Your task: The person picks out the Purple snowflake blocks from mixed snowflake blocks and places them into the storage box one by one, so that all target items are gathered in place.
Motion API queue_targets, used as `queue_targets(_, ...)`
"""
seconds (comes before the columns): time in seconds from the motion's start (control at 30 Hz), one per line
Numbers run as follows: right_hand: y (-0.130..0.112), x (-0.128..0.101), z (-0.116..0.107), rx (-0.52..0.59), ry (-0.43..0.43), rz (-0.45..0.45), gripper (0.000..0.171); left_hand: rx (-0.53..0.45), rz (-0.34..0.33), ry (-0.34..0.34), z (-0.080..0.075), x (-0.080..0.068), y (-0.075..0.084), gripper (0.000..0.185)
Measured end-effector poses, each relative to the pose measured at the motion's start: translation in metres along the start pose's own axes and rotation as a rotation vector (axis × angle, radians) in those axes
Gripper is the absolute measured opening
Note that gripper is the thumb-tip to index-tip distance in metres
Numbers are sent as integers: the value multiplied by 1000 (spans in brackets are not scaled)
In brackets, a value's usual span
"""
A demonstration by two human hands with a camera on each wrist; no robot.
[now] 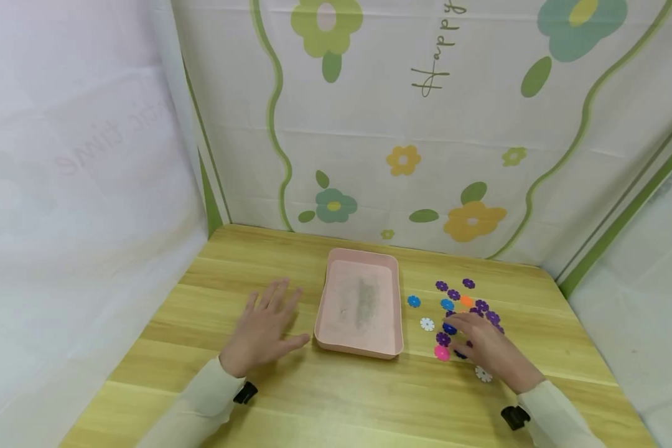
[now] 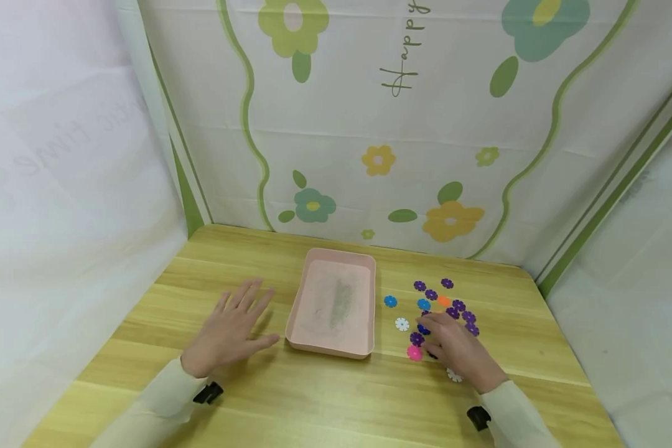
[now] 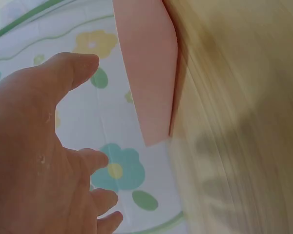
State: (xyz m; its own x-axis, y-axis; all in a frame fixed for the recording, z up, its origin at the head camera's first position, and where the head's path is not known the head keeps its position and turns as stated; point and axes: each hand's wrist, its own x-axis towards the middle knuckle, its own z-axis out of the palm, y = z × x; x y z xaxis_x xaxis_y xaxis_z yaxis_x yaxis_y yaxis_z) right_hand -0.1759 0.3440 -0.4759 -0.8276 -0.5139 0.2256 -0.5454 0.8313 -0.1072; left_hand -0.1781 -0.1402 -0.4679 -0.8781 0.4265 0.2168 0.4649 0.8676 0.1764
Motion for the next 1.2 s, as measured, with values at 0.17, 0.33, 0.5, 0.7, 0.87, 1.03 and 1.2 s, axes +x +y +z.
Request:
queue_targets(0.17, 6, 8, 0, 47, -111, -51, 46, -9, 11, -68, 0, 9, 15, 95)
queue_targets(0.33, 12, 14, 3, 85, -168, -91, 40, -40, 32, -137, 3, 17, 30, 97)
queue_targets(0.5, 15, 18, 6, 96, -205, -103, 36, -64, 59, -168, 7, 23, 41, 100)
queue_targets(0.7, 13, 20, 6, 82, -220, -122, 36, -57, 96, -181, 16, 29, 49, 102)
queue_targets(0.87, 13, 23, 4, 108, -222, -132, 36, -53, 92, -195, 22, 31, 52, 102)
queue_targets(1.03, 17, 30, 3, 166, -245, -133, 35, -65, 80, -209, 27, 32, 52, 103)
queue_targets(1.2, 22, 39, 1, 206, -288, -116, 30, -56, 79, -207, 29, 33, 52, 103)
